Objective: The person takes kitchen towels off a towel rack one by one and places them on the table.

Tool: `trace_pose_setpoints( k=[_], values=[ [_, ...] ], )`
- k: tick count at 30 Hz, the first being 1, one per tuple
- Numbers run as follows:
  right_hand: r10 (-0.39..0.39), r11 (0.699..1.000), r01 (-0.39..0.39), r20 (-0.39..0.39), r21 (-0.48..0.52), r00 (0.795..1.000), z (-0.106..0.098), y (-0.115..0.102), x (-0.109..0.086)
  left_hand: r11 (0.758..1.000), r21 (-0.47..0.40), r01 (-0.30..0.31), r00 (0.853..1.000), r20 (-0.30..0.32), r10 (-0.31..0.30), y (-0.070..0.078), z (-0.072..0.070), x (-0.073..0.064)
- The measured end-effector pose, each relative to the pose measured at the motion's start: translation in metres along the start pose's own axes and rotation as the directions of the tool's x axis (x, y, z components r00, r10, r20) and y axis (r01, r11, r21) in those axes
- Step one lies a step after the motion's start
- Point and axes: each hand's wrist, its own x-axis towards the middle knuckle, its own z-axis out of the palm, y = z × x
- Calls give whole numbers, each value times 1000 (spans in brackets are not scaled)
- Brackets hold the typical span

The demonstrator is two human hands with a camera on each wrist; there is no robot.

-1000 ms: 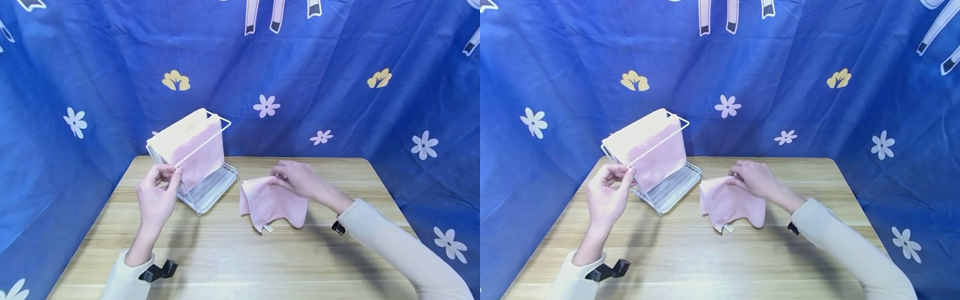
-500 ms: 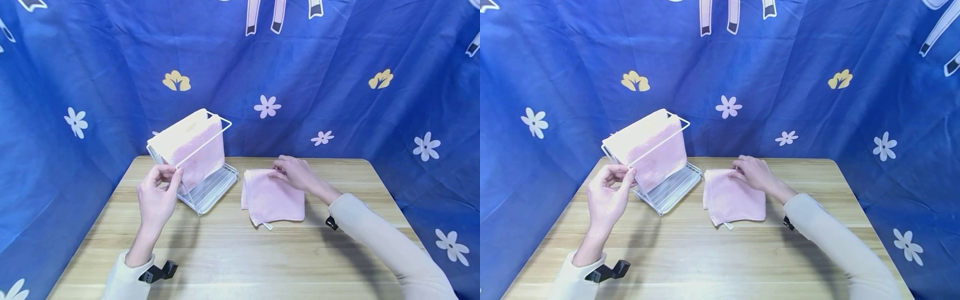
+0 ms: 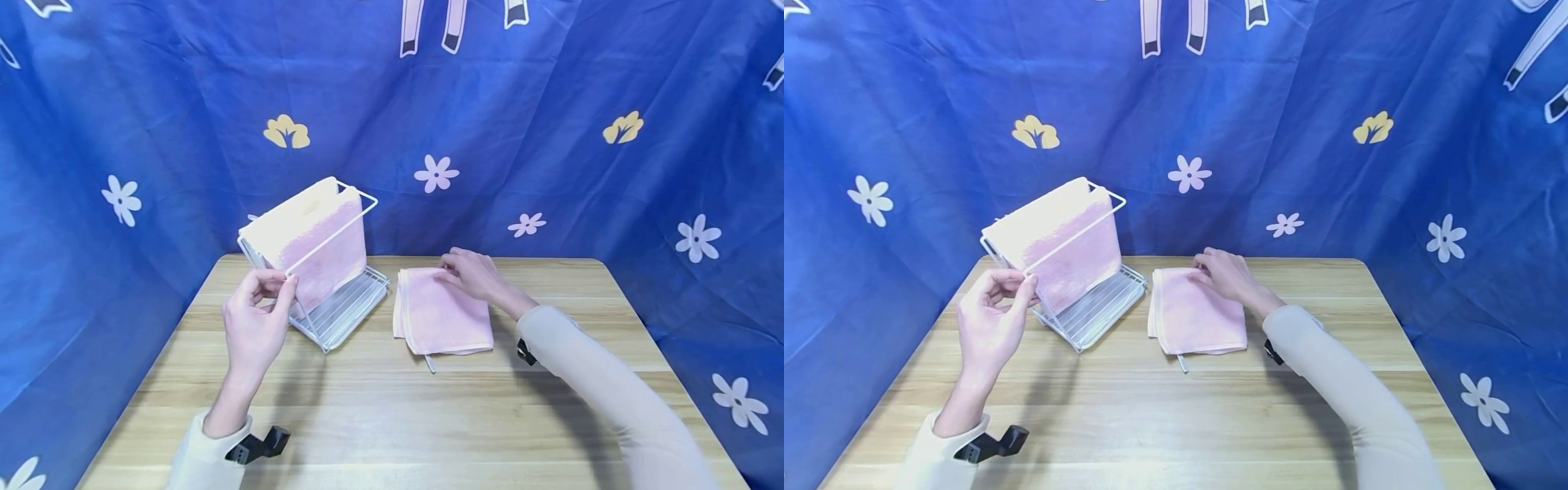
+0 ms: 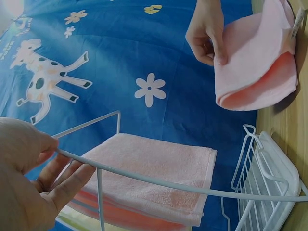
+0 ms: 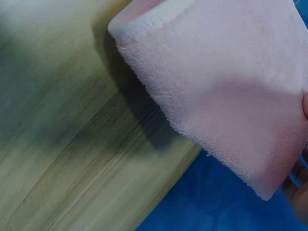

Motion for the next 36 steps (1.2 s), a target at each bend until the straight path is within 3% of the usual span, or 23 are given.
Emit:
trace_pose_setpoints(
  k=[15, 36],
  values=[
    [32, 999, -30, 53, -44, 998, 27, 13, 23, 1000, 17, 6, 1000, -6, -6, 2, 0, 0],
    [58, 997, -52, 120, -54, 991, 46, 22, 41, 1000, 11, -6, 1000, -1, 6, 0, 0, -1]
  ],
)
